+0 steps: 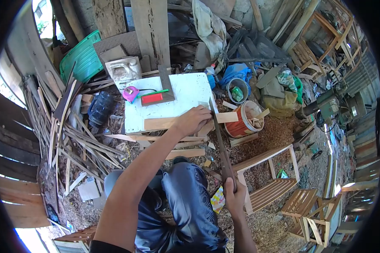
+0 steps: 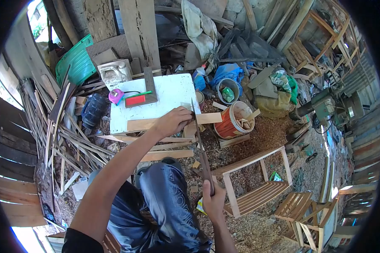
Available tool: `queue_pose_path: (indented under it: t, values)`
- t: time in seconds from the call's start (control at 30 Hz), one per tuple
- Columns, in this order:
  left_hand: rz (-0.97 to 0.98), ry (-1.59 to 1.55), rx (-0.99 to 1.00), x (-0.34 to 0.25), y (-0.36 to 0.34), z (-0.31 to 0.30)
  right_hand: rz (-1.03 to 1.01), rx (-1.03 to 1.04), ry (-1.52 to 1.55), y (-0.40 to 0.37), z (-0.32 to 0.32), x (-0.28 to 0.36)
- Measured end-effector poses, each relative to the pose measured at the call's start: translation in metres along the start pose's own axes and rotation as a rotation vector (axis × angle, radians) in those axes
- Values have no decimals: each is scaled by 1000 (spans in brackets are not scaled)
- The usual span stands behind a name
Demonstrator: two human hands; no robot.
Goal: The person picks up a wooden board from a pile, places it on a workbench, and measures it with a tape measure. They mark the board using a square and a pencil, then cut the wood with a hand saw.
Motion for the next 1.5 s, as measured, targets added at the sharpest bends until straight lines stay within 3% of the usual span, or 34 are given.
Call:
queue_pose_path:
  t: [0.13,0.27,0.5,0.57,0.83,1.1,1.2,1.37,1.5]
  values:
    - [-8,26,28,-3,3,1,55,1,27,33,17,-5]
    - [1,53,41,-5,5,0,-47,-6,98,81,32,15]
    - [-26,48,54,3,3,4,-55,-48,16,13,8,-8]
    - [6,-3,-20,-2,3,0,10,-18,-5,-2,0,-5]
    - [-21,37,71,-3,6,3,-100,-21,98,87,36,33]
    - [-36,39,77,2,2,5,-18,-11,-85,5,6,5]
    - [-13,26,24,-2,2,4,-29,-26,-74,9,7,2]
    - [-10,53,53,-2,3,4,-55,-17,67,80,34,17]
    - [15,43,56,1,3,9,-100,-23,52,76,34,24]
Point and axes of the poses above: each hand's wrist, its own y-axis towards the middle knuckle, its own z-axis out of the palm, x = y × z, the point moved 9 cm from there along y, towards the middle knuckle, and after that the axes turned 2 degrees about x, right-handed, at the moved point
